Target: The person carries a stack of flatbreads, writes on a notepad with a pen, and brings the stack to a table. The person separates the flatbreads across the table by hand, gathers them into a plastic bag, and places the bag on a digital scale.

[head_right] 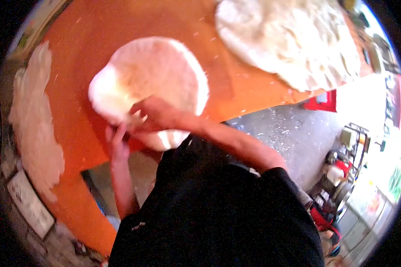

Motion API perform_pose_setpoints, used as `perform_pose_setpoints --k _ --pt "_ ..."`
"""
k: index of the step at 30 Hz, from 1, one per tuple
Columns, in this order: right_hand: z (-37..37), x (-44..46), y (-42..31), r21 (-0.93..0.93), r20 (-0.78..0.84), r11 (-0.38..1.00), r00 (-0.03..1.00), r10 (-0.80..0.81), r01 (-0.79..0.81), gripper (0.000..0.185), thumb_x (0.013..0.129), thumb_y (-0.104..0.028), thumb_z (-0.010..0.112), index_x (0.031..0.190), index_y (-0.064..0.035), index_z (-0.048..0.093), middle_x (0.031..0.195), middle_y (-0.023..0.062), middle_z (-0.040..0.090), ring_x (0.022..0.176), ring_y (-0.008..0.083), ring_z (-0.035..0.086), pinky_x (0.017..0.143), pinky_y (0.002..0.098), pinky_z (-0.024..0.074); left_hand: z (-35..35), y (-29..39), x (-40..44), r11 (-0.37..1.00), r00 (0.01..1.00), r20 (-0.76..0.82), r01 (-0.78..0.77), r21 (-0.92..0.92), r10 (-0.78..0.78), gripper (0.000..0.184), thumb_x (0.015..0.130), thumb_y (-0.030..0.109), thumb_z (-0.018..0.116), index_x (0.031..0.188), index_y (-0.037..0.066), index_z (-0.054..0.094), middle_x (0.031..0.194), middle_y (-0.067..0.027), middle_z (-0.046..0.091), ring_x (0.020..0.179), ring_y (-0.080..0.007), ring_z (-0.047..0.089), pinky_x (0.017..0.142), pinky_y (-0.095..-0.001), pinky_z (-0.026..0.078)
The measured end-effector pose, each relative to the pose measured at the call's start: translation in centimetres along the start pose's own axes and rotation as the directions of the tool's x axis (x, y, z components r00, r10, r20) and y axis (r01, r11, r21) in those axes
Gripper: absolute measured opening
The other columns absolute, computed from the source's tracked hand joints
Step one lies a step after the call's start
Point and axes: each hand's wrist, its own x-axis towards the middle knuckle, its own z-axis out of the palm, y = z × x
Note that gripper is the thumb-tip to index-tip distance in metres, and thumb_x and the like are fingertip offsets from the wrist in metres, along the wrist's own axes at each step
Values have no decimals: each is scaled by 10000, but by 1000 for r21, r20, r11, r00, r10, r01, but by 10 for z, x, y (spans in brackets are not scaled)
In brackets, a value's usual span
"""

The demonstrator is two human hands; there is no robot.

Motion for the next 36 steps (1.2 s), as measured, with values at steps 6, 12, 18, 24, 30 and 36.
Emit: perform_pose_setpoints --k 6,12,18,24,30,36 --pt "-5 2 27 550 179 796 967 184 -253 331 826 -177 650 1078 38 639 895 91 660 792 139 609 718 285 503 7 7 -8 999 1000 -9 -26 -22 26 563 825 158 676 1302 -8 430 1207 -88 536 1097 -196 520 966 -329 395" --pt "30 17 39 322 -132 930 964 230 -178 226 840 -182 618 921 27 648 777 89 627 746 171 595 645 325 467 1 -2 -8 998 977 -203 67 -21 -70 491 815 115 662 1250 -26 486 1140 -95 582 1042 -201 565 903 -334 447" --pt "11 25 28 39 -186 990 972 143 -138 203 848 -179 640 763 4 655 656 40 617 645 150 611 561 338 483 -45 -26 -9 960 949 -247 132 -247 -194 468 772 30 632 1222 -13 512 1132 -121 601 1019 -245 594 885 -387 491" --pt "-205 -4 -40 -640 -496 722 859 -126 -264 206 836 -223 635 960 -70 694 857 -6 687 724 105 636 685 308 526 -86 -60 -11 901 898 -243 279 -332 -368 509 759 68 585 1248 -30 483 1169 -146 591 1078 -296 575 959 -432 465" --pt "-314 -36 -165 -650 -710 722 531 -463 -238 126 781 -105 617 754 12 656 600 75 602 512 139 571 476 309 476 -91 -66 -10 859 910 -185 262 -439 -372 423 804 111 582 1196 -35 520 1125 -134 613 1038 -291 587 939 -409 460" --pt "-348 5 -54 -918 -389 175 720 -575 -356 151 814 -198 613 852 -65 674 717 51 641 673 154 609 625 331 483 -67 -36 -26 829 966 -74 171 -532 -246 557 816 145 579 1331 15 411 1300 -119 499 1196 -296 474 1010 -439 395"
